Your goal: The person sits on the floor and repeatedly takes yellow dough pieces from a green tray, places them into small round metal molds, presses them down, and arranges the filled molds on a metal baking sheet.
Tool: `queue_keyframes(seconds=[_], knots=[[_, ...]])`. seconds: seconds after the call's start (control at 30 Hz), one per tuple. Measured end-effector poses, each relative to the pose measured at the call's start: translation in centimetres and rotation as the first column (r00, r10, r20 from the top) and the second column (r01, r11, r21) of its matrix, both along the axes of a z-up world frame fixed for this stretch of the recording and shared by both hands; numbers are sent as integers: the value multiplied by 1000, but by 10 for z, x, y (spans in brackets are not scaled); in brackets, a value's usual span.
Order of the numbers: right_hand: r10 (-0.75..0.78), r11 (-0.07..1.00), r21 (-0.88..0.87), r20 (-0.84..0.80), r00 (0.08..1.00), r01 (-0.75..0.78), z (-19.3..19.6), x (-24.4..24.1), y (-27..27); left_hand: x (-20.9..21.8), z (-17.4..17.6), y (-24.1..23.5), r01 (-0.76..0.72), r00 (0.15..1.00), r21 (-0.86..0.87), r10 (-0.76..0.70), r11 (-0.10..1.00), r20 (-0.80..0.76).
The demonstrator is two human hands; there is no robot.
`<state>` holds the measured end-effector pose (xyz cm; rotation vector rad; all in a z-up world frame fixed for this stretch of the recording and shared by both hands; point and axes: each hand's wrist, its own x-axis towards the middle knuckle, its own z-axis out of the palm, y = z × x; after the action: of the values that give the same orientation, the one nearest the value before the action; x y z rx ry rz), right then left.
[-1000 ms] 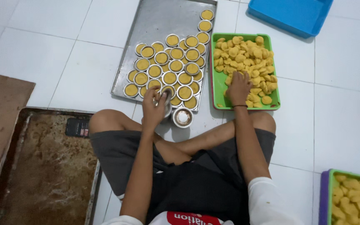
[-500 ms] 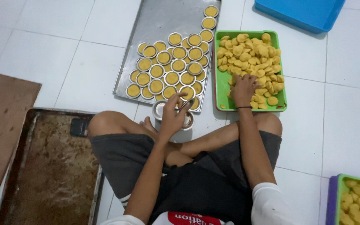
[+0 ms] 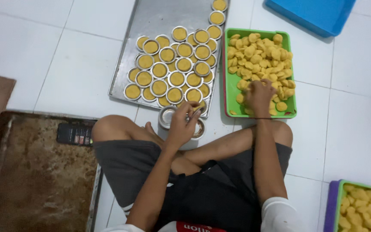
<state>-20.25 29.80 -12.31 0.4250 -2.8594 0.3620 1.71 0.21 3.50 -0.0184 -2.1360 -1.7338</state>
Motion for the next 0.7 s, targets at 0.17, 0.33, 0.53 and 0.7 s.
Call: queue_keyframes(seconds=[0.17,0.33,0.53,0.7], knots=[[89,359,-927,149,985,108,50,25,-13,-1,-14,0,-50,999,89,51,995,-4],[445,-292,-847,291,847,444,83,53,-42,-8,-31,4,-107,994,136,107,985,12],[574,-380,-786,213,791,488,89,83,-76,-14,-45,12,-130,990,191,116,973,81],[567,-48,-999,-34,823,-8,106,114,-126,-15,-40,4,-146,977,163,116,976,181]])
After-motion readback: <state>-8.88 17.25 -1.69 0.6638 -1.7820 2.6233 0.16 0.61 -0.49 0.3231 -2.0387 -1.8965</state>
